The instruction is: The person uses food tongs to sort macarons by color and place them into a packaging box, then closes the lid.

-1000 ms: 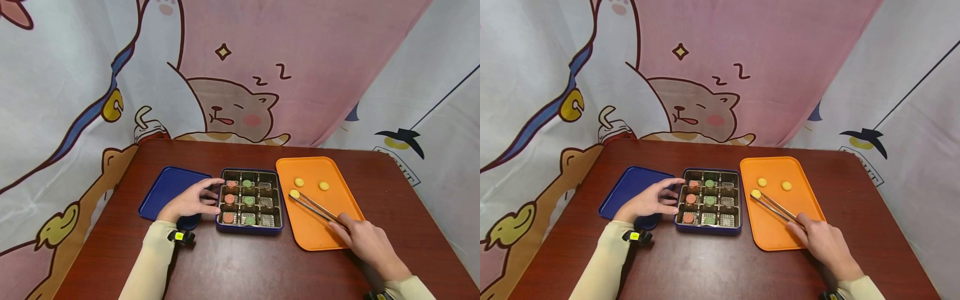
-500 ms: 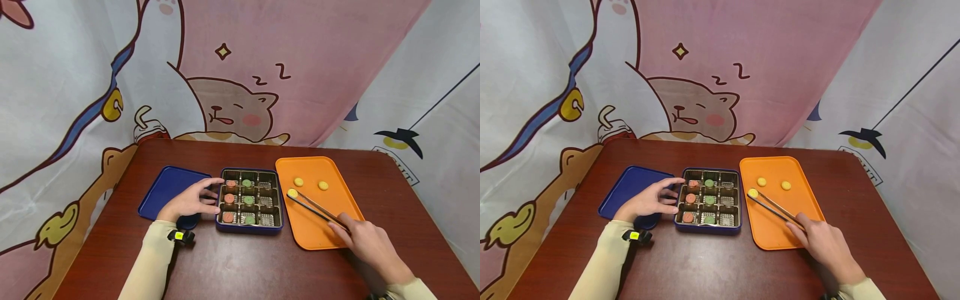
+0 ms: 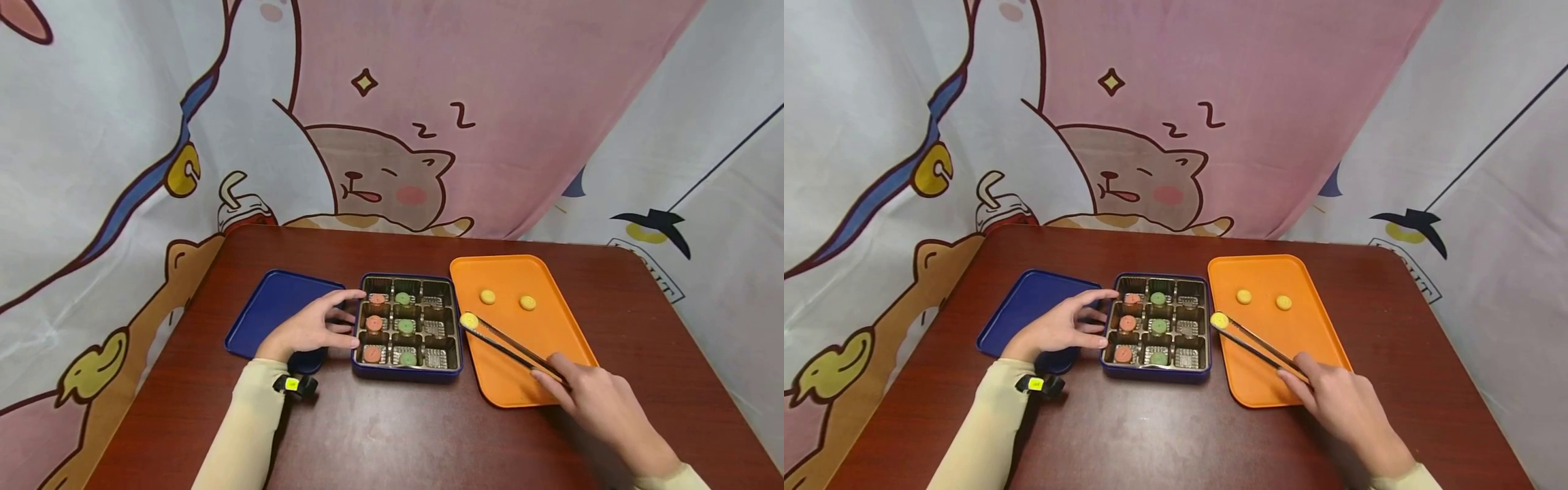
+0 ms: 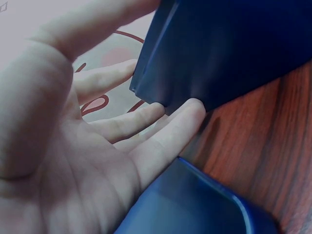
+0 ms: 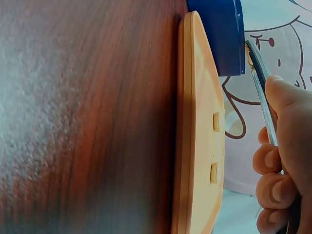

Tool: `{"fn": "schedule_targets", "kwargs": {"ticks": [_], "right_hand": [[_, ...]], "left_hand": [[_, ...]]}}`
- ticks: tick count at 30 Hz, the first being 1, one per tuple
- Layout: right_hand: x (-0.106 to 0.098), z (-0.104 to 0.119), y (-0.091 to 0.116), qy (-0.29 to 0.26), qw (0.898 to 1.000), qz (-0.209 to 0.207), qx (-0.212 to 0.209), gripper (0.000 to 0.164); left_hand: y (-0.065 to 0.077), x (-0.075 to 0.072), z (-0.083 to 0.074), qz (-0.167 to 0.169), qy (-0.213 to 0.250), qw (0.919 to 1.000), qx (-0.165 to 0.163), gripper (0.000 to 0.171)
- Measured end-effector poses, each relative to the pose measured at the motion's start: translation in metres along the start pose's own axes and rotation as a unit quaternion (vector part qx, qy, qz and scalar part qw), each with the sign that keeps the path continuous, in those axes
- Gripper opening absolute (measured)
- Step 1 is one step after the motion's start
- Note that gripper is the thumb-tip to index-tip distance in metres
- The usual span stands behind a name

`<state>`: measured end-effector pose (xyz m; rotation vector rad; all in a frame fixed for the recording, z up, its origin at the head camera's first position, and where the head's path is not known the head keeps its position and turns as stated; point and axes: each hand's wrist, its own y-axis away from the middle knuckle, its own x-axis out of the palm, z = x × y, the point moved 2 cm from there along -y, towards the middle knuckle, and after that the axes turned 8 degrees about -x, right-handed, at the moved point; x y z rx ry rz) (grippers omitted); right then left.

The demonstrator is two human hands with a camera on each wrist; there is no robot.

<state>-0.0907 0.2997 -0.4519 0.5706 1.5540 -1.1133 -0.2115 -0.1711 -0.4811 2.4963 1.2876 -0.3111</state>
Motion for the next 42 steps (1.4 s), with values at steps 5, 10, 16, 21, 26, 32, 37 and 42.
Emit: {"fn": "schedule_targets", "kwargs": {"ticks": [5, 10, 16, 21, 26, 32, 37, 42], "right_hand": [[-0.002, 0.007, 0.002, 0.003, 1.000, -0.004, -0.010, 0.039], [-0.006, 0.016, 0.004, 0.001, 1.000, -0.002, -0.027, 0.039], [-0.011, 0.027, 0.005, -0.006, 0.999, 0.002, -0.051, 0.040], [-0.010, 0.032, 0.006, -0.015, 0.998, 0.002, -0.067, 0.038], [-0.010, 0.033, 0.006, -0.016, 0.997, 0.000, -0.077, 0.036], [-0.010, 0.033, 0.005, -0.014, 0.996, -0.003, -0.086, 0.034], [-0.011, 0.034, 0.005, -0.009, 0.996, -0.005, -0.086, 0.035], [-0.011, 0.034, 0.004, -0.013, 0.997, -0.006, -0.081, 0.035]], "left_hand": [[0.001, 0.000, 0.000, 0.000, -0.003, 1.0000, -0.002, 0.090], [0.001, 0.001, 0.000, -0.002, -0.004, 1.0000, -0.007, 0.090], [0.002, 0.002, 0.000, -0.006, -0.002, 1.0000, -0.004, 0.089], [0.003, 0.002, 0.000, -0.009, 0.000, 0.9999, -0.007, 0.089], [0.003, 0.002, -0.001, -0.005, 0.000, 1.0000, -0.004, 0.088], [0.002, 0.002, 0.000, -0.006, 0.002, 1.0000, -0.006, 0.090], [0.001, 0.001, 0.000, -0.002, 0.003, 1.0000, -0.004, 0.090], [0.000, 0.001, -0.001, 0.002, 0.005, 1.0000, -0.004, 0.090]]}}
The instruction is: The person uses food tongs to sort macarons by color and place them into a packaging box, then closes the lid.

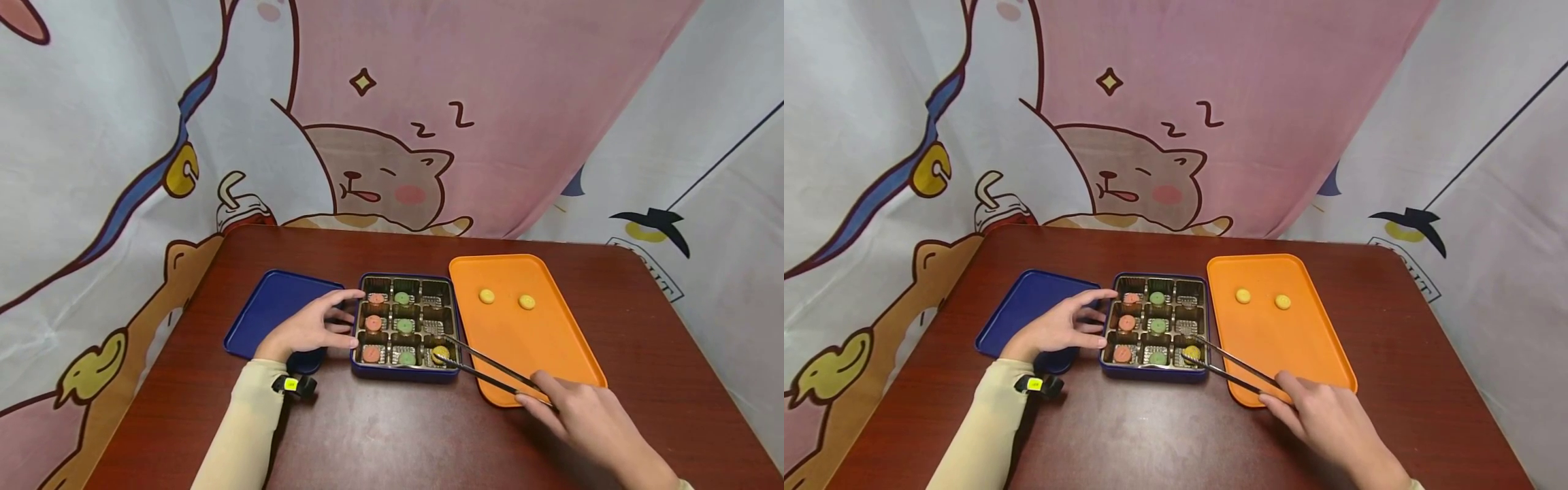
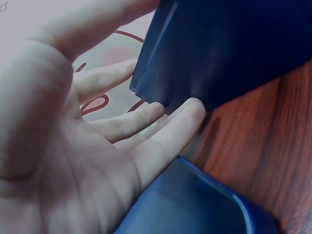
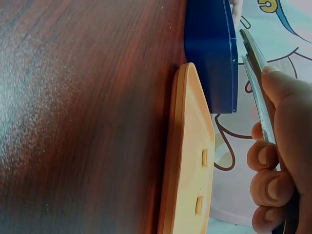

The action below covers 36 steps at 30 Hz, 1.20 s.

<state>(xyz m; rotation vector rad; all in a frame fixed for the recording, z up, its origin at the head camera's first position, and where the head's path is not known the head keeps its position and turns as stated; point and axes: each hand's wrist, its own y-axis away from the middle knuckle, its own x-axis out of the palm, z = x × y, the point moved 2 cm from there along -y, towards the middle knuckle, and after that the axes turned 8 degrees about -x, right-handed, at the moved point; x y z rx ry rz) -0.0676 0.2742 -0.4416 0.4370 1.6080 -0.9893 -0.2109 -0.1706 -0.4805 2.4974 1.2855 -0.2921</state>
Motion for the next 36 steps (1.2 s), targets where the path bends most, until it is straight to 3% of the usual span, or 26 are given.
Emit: {"fn": "schedule_targets", "kwargs": {"ticks": [8, 24, 36], "right_hand": [[0.001, -0.001, 0.000, 0.003, 1.000, 0.000, -0.003, 0.036], [0.002, -0.014, -0.001, 0.015, 0.999, -0.005, 0.035, 0.035], [0.004, -0.037, -0.005, 0.025, 0.995, 0.008, 0.100, 0.034]], "left_hand": [[0.001, 0.000, -0.001, 0.000, 0.002, 1.0000, -0.001, 0.090], [0.000, -0.001, -0.002, -0.003, -0.013, 0.9999, 0.001, 0.090], [0.000, 0.000, -0.001, -0.003, -0.009, 0.9999, -0.003, 0.090]]}}
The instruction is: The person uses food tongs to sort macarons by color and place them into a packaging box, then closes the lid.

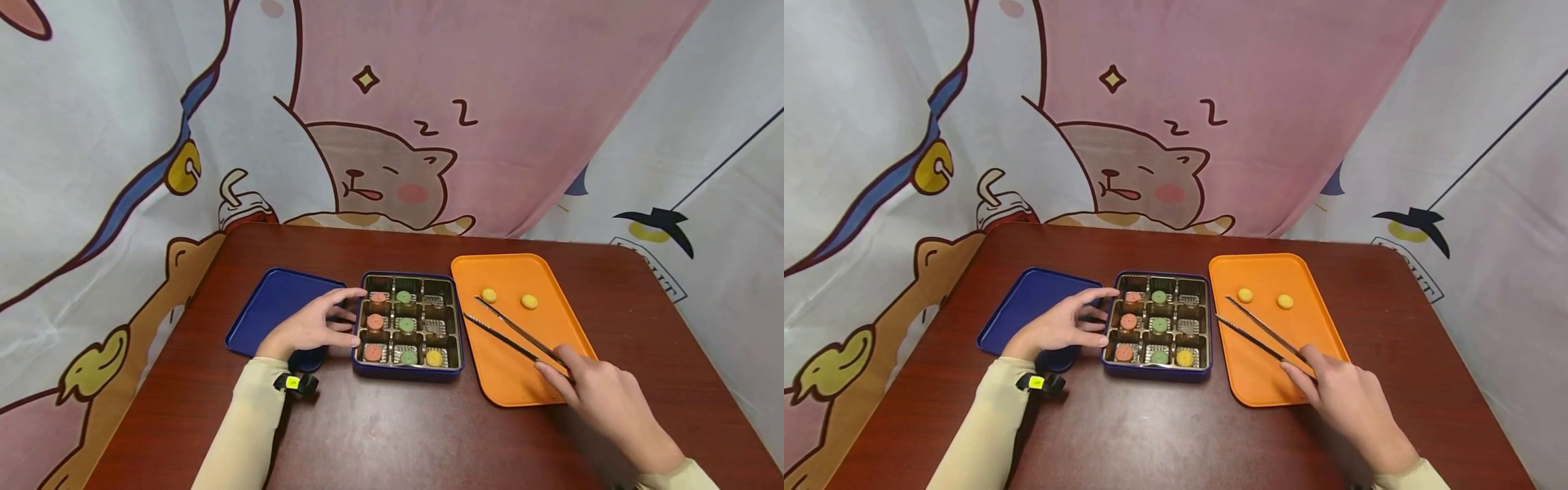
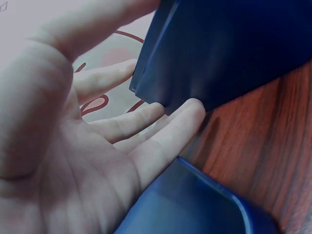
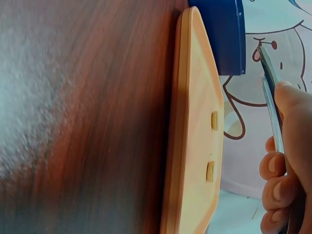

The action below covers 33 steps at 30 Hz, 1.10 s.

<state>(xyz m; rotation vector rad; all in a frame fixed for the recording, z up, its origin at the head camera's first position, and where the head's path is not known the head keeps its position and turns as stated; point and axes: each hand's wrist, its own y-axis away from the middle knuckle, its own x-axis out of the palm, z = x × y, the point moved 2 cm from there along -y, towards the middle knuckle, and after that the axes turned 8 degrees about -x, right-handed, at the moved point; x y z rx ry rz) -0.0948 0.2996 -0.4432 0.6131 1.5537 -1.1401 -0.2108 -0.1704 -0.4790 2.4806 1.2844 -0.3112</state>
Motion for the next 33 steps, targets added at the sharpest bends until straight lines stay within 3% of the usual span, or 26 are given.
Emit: {"fn": "schedule_targets", "kwargs": {"ticks": [13, 33], "right_hand": [[0.013, -0.018, -0.008, -0.018, 0.998, 0.031, 0.056, 0.038], [0.032, -0.032, -0.021, -0.028, 0.985, 0.120, 0.124, 0.045]], "left_hand": [[-0.002, -0.001, 0.000, 0.002, -0.002, 1.0000, 0.004, 0.090], [-0.001, 0.000, 0.002, 0.003, 0.005, 1.0000, 0.001, 0.091]]}}
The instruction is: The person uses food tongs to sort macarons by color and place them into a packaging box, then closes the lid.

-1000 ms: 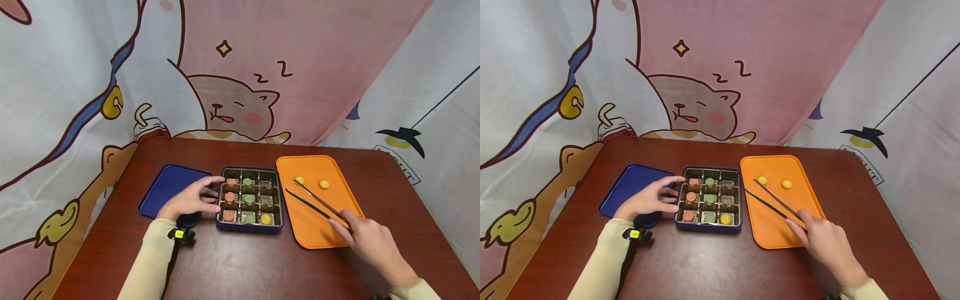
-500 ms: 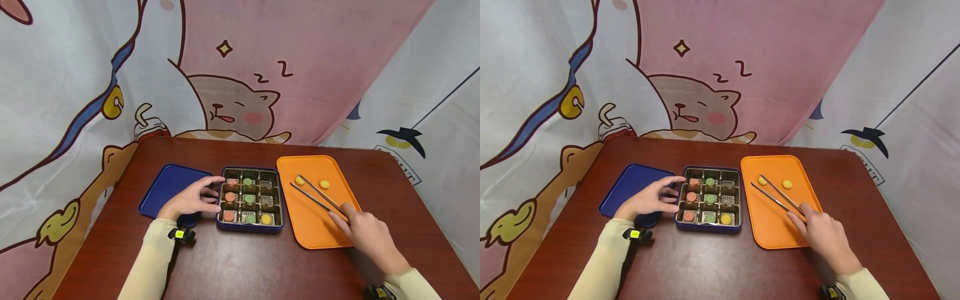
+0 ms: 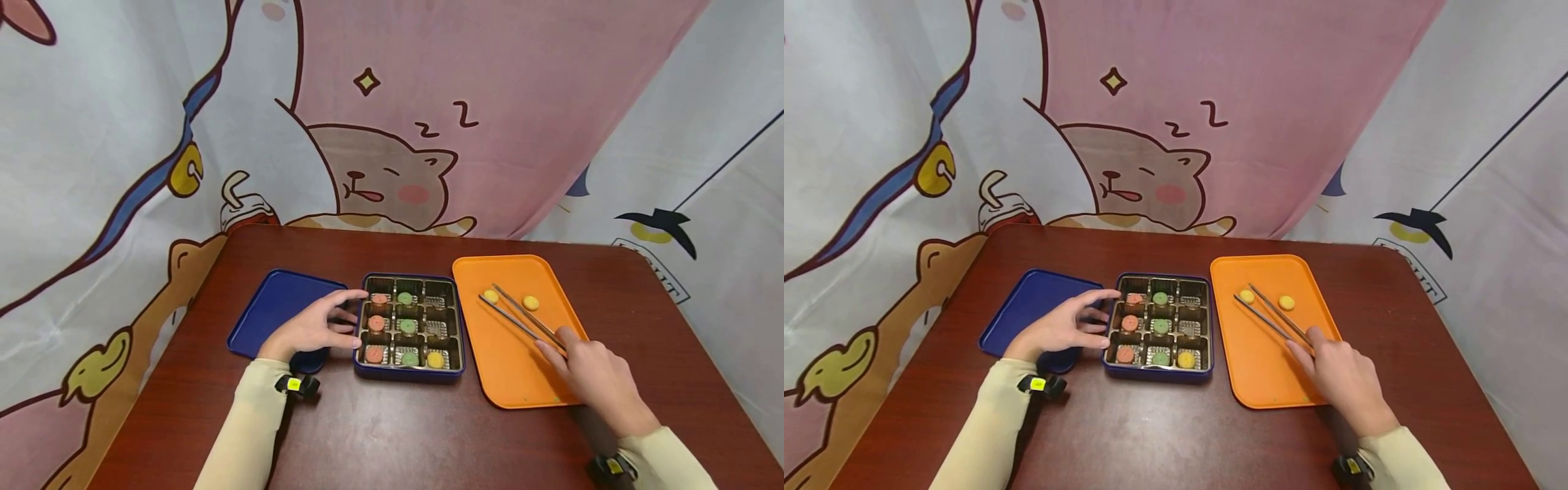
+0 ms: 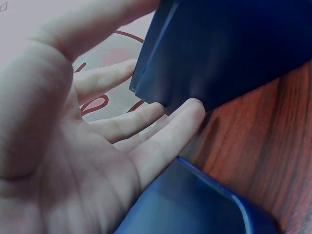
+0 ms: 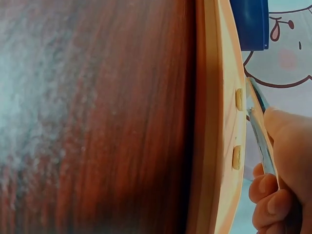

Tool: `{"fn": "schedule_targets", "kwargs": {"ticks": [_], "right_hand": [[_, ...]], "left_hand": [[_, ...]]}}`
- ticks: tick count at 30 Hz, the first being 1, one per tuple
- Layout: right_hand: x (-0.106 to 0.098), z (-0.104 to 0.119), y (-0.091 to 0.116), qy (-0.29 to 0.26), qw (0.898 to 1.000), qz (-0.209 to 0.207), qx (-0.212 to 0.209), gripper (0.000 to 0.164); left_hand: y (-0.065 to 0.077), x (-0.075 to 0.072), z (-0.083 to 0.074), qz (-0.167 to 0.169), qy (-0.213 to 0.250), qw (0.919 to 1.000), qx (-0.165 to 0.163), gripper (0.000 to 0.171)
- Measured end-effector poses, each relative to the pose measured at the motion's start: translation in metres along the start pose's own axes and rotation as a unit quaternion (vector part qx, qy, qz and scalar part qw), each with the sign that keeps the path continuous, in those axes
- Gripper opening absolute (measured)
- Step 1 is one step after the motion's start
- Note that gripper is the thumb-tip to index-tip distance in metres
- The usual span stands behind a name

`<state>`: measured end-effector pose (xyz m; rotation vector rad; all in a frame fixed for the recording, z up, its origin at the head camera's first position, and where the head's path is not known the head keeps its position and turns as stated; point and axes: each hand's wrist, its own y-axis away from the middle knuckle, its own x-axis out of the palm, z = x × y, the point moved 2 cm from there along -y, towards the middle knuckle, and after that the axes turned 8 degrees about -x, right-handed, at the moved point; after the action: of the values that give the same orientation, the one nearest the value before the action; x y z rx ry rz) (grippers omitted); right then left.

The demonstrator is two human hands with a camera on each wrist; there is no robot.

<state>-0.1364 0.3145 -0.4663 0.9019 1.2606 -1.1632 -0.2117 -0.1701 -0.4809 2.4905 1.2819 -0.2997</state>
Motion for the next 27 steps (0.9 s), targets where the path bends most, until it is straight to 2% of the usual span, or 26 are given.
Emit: {"fn": "schedule_targets", "kwargs": {"ticks": [14, 27], "right_hand": [[0.0075, -0.0031, -0.0060, -0.007, 1.000, 0.021, 0.013, 0.046], [0.0080, -0.0018, -0.0081, -0.001, 1.000, 0.000, -0.002, 0.040]], "left_hand": [[0.0009, 0.0011, -0.0005, -0.003, 0.008, 1.0000, -0.003, 0.090], [-0.0003, 0.0000, 0.0006, -0.004, -0.001, 1.0000, 0.001, 0.091]]}}
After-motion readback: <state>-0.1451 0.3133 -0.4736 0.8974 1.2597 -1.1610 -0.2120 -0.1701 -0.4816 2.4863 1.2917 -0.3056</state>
